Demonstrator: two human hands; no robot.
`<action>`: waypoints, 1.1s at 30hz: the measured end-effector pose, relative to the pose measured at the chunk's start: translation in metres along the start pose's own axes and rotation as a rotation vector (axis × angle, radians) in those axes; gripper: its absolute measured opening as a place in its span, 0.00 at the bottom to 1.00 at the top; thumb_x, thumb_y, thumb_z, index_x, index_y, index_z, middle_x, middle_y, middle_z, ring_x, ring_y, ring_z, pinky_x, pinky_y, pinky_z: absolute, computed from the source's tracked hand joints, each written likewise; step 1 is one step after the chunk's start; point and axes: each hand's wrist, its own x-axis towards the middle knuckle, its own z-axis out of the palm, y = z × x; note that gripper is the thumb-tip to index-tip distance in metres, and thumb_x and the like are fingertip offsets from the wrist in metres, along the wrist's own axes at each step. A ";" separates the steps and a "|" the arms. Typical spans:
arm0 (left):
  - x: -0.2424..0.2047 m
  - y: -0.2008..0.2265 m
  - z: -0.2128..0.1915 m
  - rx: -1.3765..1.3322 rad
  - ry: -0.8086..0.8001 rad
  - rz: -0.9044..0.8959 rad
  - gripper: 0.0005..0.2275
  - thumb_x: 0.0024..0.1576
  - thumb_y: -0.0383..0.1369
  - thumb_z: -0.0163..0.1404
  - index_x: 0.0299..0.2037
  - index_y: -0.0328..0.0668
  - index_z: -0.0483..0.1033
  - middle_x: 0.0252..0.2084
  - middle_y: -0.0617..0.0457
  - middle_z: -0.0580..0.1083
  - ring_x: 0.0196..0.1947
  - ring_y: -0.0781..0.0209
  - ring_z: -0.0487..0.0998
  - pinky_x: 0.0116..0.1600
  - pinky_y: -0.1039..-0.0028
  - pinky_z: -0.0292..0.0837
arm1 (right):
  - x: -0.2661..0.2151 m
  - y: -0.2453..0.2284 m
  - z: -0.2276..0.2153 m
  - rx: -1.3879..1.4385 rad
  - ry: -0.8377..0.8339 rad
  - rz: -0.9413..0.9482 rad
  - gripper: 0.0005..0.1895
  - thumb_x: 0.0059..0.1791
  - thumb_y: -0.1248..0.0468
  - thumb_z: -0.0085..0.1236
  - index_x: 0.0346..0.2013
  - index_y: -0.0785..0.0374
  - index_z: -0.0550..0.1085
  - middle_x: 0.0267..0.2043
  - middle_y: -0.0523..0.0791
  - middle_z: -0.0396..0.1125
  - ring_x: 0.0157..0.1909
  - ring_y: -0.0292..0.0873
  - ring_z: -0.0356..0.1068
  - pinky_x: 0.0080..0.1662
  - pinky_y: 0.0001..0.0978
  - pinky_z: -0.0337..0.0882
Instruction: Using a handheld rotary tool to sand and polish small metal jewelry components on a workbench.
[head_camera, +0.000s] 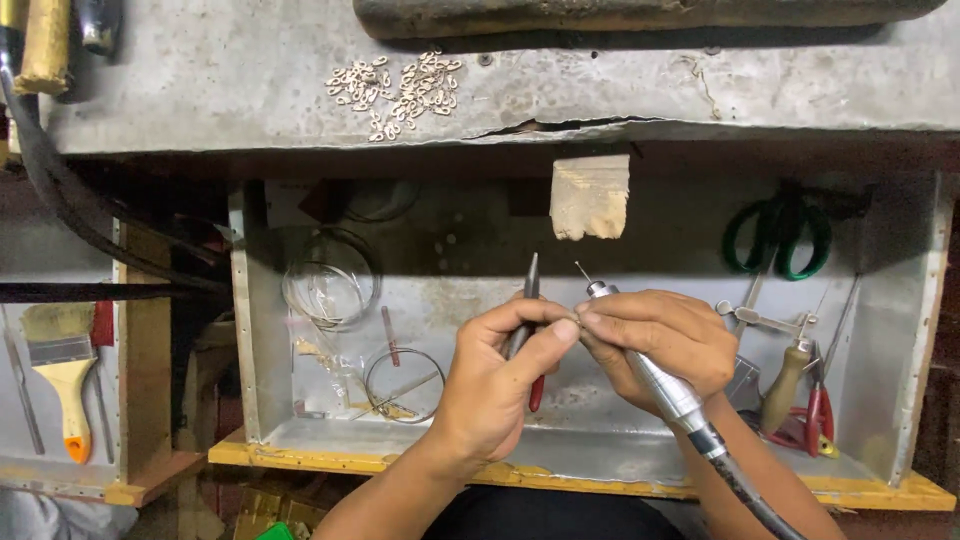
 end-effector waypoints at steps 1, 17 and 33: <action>-0.003 0.004 0.000 0.001 -0.002 -0.002 0.07 0.56 0.31 0.59 0.37 0.35 0.82 0.32 0.53 0.76 0.19 0.70 0.64 0.15 0.80 0.57 | -0.001 0.001 0.000 -0.002 0.000 0.002 0.04 0.47 0.66 0.66 0.32 0.63 0.77 0.35 0.52 0.76 0.34 0.46 0.80 0.37 0.33 0.80; -0.013 -0.002 -0.008 0.694 -0.158 0.730 0.25 0.54 0.13 0.44 0.63 0.36 0.69 0.59 0.39 0.77 0.58 0.49 0.83 0.64 0.71 0.80 | -0.002 0.005 -0.005 0.005 0.059 0.097 0.05 0.46 0.70 0.68 0.31 0.66 0.78 0.35 0.52 0.76 0.36 0.46 0.80 0.39 0.31 0.81; -0.003 -0.006 -0.014 0.844 -0.141 0.951 0.26 0.53 0.07 0.45 0.62 0.35 0.71 0.59 0.42 0.77 0.56 0.46 0.85 0.60 0.68 0.84 | -0.004 0.006 -0.004 -0.016 0.063 0.094 0.04 0.46 0.71 0.68 0.31 0.67 0.78 0.34 0.53 0.76 0.36 0.47 0.80 0.39 0.30 0.81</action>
